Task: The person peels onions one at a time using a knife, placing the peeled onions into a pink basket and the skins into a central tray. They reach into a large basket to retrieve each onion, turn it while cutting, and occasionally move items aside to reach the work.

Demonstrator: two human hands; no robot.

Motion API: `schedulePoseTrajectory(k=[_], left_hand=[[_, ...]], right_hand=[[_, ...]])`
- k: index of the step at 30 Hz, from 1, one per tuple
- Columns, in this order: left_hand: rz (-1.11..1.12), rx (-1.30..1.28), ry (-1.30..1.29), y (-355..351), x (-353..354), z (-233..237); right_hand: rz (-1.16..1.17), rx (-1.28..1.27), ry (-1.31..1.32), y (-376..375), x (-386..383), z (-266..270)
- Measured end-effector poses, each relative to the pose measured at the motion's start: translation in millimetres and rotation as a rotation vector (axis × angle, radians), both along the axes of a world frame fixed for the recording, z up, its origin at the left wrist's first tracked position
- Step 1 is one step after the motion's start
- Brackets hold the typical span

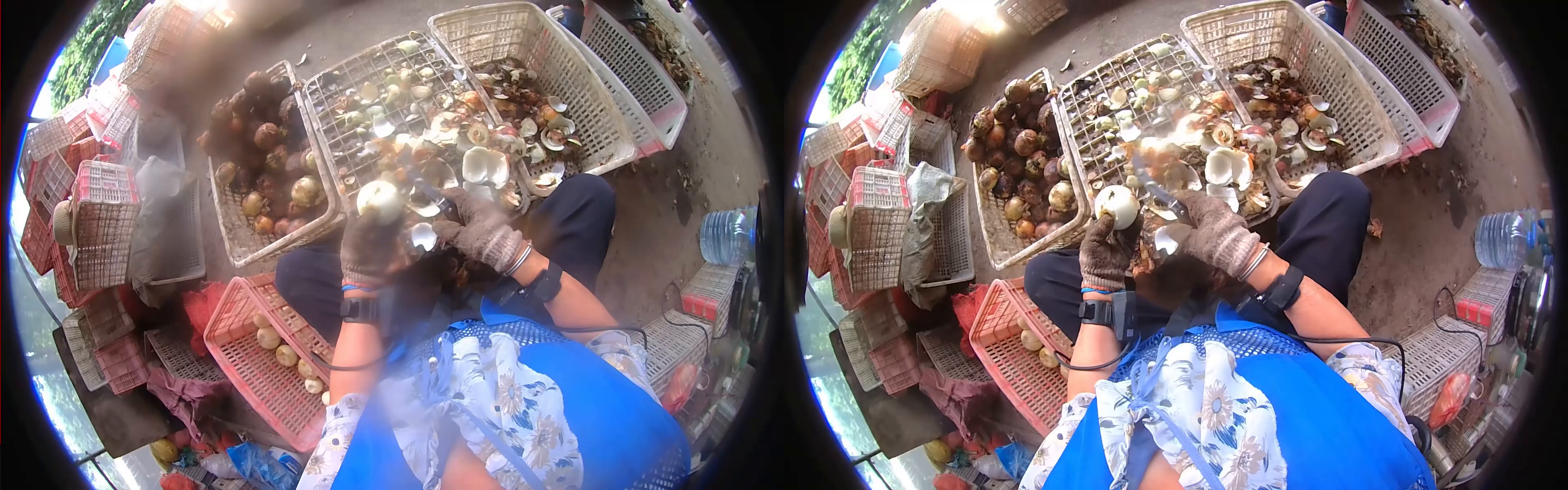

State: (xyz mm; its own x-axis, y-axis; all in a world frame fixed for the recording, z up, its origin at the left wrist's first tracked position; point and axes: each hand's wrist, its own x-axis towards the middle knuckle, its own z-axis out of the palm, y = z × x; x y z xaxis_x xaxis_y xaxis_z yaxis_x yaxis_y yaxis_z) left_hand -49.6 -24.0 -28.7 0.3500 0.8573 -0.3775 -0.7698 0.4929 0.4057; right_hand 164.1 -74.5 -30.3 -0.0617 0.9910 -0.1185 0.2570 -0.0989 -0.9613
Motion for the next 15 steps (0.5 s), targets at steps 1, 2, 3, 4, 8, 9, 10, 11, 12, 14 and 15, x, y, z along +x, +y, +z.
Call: schedulePoseTrajectory(k=[1, 2, 3, 4, 8, 9, 10, 11, 12, 14, 15], left_hand=[[-0.011, -0.024, -0.007, -1.9, 1.6, 4.0], [0.005, 0.004, 0.008, -4.1, 5.3, 6.3], [0.001, 0.003, 0.006, -3.3, 5.5, -0.2], [-0.055, 0.288, 0.279, -0.3, 9.6, 1.2], [-0.236, 0.554, 0.703, -2.1, 21.2, 28.7], [-0.261, 0.574, 0.779, -1.9, 24.1, 32.2], [-0.216, 0.874, 1.021, 2.6, 26.9, 25.3], [-0.221, 0.879, 1.017, 1.6, 26.7, 20.7], [-0.173, 0.605, 0.729, -1.6, 25.3, 16.6], [-0.13, 0.359, 0.556, -6.6, 30.7, 35.2], [-0.132, 0.359, 0.558, -8.6, 28.4, 33.8]], right_hand=[[-0.002, 0.001, -0.002, 1.5, 4.9, 18.3], [0.071, 0.053, -0.25, 3.6, 11.1, 37.7], [0.144, 0.103, -0.498, 5.2, 15.3, 47.1], [0.093, 0.153, -0.632, 5.9, 16.4, 44.6], [0.015, 0.216, -0.53, -2.0, 11.8, 62.7], [0.009, 0.213, -0.53, -3.6, 6.6, 62.3], [0.07, 0.207, -0.574, -4.3, 2.2, 60.3], [0.132, 0.202, -0.618, -5.1, 0.4, 57.3], [0.093, 0.244, -0.593, -6.3, 0.0, 52.7], [0.095, 0.251, -0.621, -5.3, 2.7, 57.8], [0.098, 0.259, -0.65, -4.1, 4.2, 59.2]])
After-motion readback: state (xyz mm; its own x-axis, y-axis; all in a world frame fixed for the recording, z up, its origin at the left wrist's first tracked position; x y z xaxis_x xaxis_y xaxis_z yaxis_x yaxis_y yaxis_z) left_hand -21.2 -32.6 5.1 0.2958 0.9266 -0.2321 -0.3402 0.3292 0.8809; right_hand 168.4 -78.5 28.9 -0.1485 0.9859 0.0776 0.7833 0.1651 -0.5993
